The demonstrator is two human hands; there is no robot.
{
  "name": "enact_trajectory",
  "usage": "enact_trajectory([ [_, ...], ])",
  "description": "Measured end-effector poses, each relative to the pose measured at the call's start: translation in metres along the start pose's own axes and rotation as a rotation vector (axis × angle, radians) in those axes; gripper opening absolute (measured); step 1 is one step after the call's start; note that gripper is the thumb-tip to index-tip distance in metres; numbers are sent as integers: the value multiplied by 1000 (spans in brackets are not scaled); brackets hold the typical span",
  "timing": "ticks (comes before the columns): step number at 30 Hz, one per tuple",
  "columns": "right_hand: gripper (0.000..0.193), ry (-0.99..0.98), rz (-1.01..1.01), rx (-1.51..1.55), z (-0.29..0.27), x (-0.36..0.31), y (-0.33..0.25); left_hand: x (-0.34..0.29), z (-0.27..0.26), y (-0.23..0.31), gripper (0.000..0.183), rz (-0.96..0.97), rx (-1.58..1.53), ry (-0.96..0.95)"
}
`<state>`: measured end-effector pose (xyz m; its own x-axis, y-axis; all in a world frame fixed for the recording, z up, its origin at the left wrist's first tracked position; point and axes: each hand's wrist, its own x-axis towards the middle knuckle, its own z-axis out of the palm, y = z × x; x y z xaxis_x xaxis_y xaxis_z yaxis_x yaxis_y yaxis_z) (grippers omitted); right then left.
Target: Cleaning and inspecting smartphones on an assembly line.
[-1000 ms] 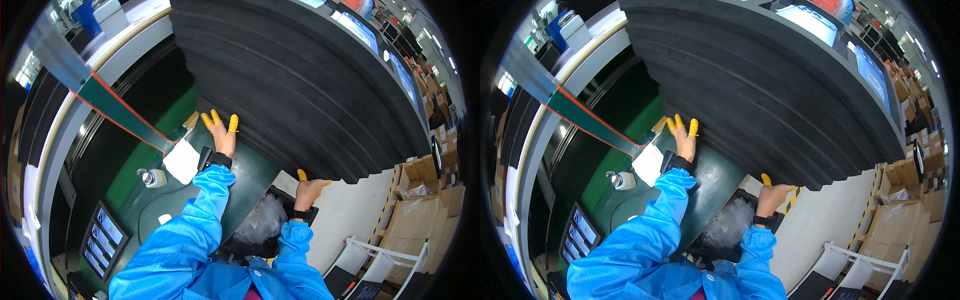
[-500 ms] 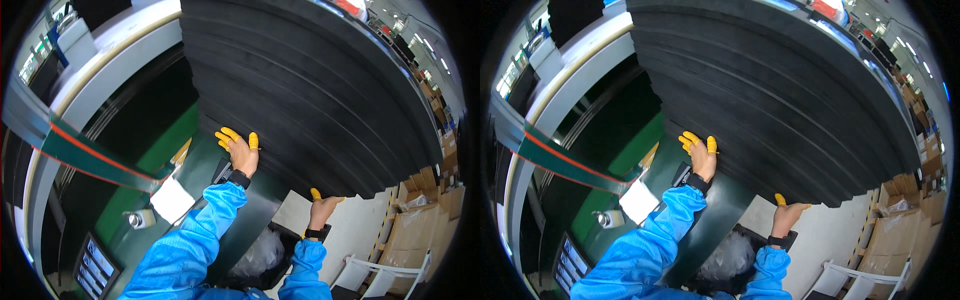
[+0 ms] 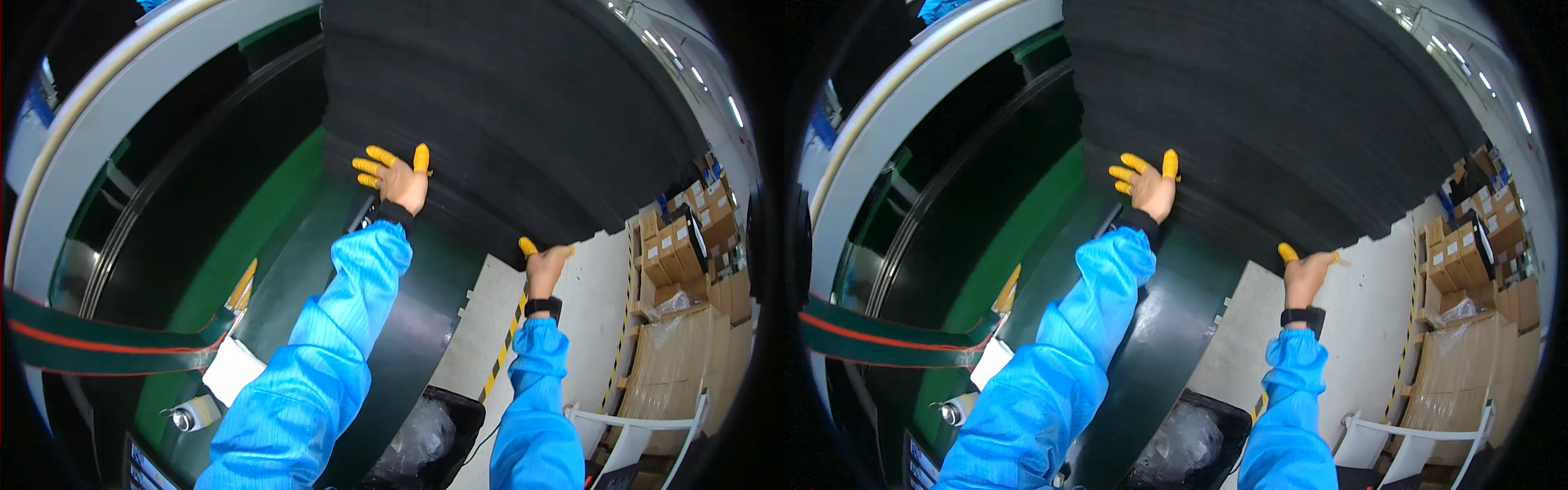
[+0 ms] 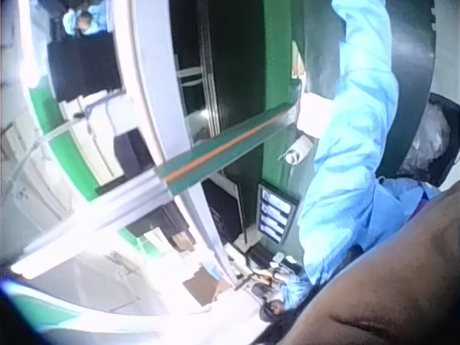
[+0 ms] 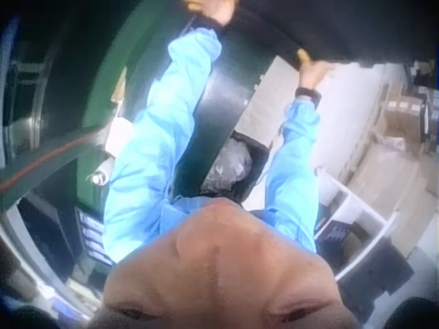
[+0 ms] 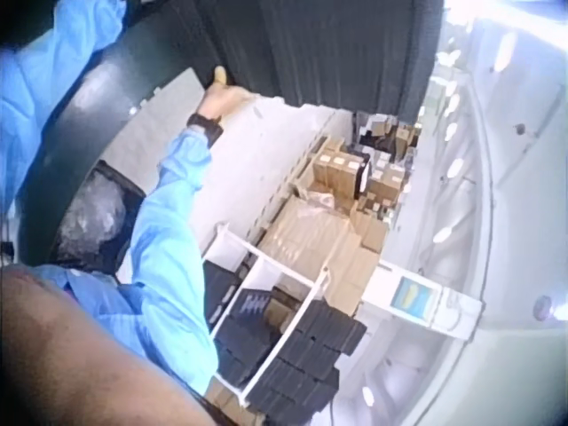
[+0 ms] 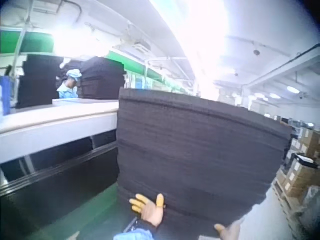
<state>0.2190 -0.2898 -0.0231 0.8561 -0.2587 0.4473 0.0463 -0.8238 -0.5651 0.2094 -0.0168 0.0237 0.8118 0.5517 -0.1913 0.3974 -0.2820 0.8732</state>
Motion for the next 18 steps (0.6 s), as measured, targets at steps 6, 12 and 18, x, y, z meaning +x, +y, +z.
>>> enact_trajectory([
  [6,39,-109,68,-80,23,44,-14,44,22,11,61,50,74,161],
  [12,53,-52,35,-194,43,87,0,90,38,0,92,260,67,106],
  [18,66,-69,142,-154,61,95,-15,113,35,4,100,277,146,-22],
])
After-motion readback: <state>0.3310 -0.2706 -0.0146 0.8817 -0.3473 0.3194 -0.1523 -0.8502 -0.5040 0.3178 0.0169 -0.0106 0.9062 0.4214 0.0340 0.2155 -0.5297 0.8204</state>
